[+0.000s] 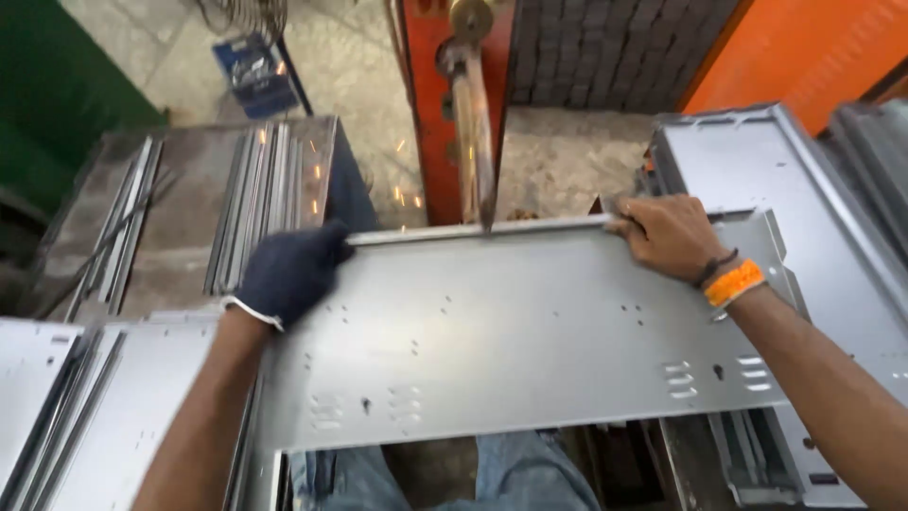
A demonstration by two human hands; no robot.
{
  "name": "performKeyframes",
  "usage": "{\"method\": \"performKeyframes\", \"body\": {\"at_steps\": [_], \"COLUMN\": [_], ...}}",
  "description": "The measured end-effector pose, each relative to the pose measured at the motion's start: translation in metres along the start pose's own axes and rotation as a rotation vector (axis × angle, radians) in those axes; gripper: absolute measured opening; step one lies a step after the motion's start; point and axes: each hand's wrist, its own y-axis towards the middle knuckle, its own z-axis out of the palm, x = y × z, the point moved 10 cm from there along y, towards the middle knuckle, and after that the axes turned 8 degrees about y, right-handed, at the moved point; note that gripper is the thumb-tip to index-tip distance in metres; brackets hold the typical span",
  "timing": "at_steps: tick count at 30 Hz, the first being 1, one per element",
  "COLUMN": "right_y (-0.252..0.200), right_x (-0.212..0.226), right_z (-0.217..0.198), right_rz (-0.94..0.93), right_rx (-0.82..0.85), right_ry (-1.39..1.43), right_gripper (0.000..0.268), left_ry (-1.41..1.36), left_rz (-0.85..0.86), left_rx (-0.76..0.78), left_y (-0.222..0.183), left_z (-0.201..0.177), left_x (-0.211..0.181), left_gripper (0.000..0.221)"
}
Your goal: The recorder uses a spot welding machine to weld metal reinforcement bars onto metal panels.
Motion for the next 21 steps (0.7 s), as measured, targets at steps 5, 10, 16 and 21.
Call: {"method": "performKeyframes", "body": {"at_steps": [5,10,16,21], "right_y": [-0.035,-0.032,-0.036,-0.033], "right_x": [-0.058,-0.052,-0.081,-0.076], "right_z": [-0.004,-0.013,-0.002,-0.006], "right_rz": [0.267,0.083,0.219,0.184], "right_rx": [0.156,0.038,0.123,0.098], "right_ry": [-0.101,-0.065,-0.097,-0.185], "right_gripper": [0.028,0.029,0.034,0.044], "left_ry": [-0.130,-0.091,-0.184,-0.118], "left_rz": [0.089,0.033,0.112,0.103], "left_rx": [-0.002,0.040,-0.043,-0.010], "left_y": [0.021,0.027,0.030,0.030], "left_z": [0.011,0.012,0.007,0.008], "left_x": [-0.047,-0.046,-0.062,-0.063], "left_gripper": [0.013,0.014,0.012,0.021]}}
